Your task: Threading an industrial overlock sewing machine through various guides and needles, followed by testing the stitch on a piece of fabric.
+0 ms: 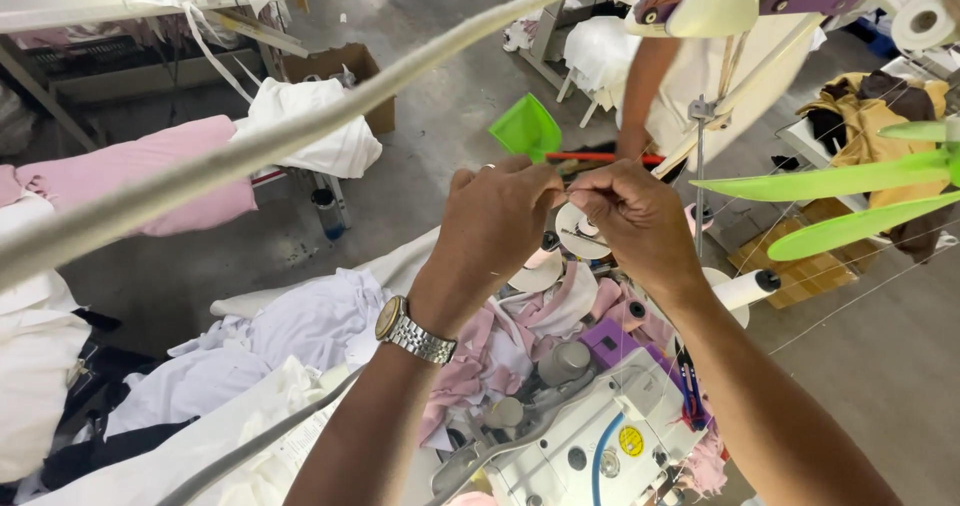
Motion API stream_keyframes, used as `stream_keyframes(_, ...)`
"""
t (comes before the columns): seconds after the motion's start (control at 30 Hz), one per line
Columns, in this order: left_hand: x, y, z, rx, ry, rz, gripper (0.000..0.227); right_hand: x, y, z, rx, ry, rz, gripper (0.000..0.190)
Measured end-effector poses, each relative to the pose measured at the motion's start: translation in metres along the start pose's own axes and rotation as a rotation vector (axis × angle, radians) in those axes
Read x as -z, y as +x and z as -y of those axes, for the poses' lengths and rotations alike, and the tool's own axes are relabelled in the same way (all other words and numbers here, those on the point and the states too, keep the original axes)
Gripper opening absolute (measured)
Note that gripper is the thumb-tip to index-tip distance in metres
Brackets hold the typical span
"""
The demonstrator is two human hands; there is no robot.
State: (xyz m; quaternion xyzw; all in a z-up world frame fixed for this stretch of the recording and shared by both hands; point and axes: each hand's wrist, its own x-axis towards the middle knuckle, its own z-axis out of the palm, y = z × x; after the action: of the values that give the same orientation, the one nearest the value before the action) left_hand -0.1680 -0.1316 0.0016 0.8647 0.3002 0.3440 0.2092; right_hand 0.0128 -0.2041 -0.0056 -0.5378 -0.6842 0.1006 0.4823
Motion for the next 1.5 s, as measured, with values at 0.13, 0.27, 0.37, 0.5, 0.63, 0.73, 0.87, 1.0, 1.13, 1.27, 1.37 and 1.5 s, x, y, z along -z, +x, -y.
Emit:
stream_keyframes(0.13,-0.014,0.010,0.009,0.128,-0.311,-0.079,0.021,0.004,-0.001,-0.010,0.069,-0.026,-0.142,0.006)
stream_keyframes(0.27,-0.030,0.031,0.038,0.105,-0.475,-0.234,0.016,0.005,0.018,-0.032,0.137,-0.084,-0.262,0.005)
stream_keyframes(0.37,-0.044,0.047,0.044,0.118,-0.605,-0.377,0.018,0.000,0.040,-0.043,0.377,-0.234,-0.383,0.007)
stream_keyframes(0.5,-0.048,0.069,0.033,0.283,-0.580,-0.241,0.038,-0.002,0.064,-0.064,0.547,-0.420,-0.522,0.010)
stream_keyframes(0.63,-0.080,0.107,0.035,0.219,-0.594,-0.355,0.034,0.016,0.086,-0.064,0.651,-0.414,-0.612,0.016)
stream_keyframes(0.73,-0.120,0.126,0.040,-0.257,-0.858,-0.705,0.043,0.030,0.097,-0.058,0.686,-0.584,-0.686,0.006)
stream_keyframes(0.87,-0.148,0.184,0.041,-0.568,-2.108,-0.304,0.032,0.036,0.100,-0.045,0.783,-0.612,-0.624,0.010)
stream_keyframes(1.0,-0.141,0.193,0.032,-0.711,-1.607,-0.412,0.032,0.043,0.102,-0.046,0.810,-0.613,-0.581,0.007)
stream_keyframes(1.13,-0.133,0.200,0.027,-0.358,0.594,-0.661,0.039,0.047,0.099,-0.028,0.848,-0.665,-0.492,0.007)
stream_keyframes(1.27,-0.036,0.133,-0.023,0.272,-0.612,-0.067,0.053,0.048,0.099,-0.027,0.848,-0.676,-0.483,0.012)
stream_keyframes(1.37,-0.041,0.134,-0.021,0.331,-0.623,-0.002,0.067,0.050,0.099,-0.026,0.822,-0.709,-0.458,0.020)
stream_keyframes(1.5,-0.078,0.148,-0.004,0.000,-0.731,-0.379,0.040,0.051,0.104,-0.034,0.813,-0.719,-0.502,0.011)
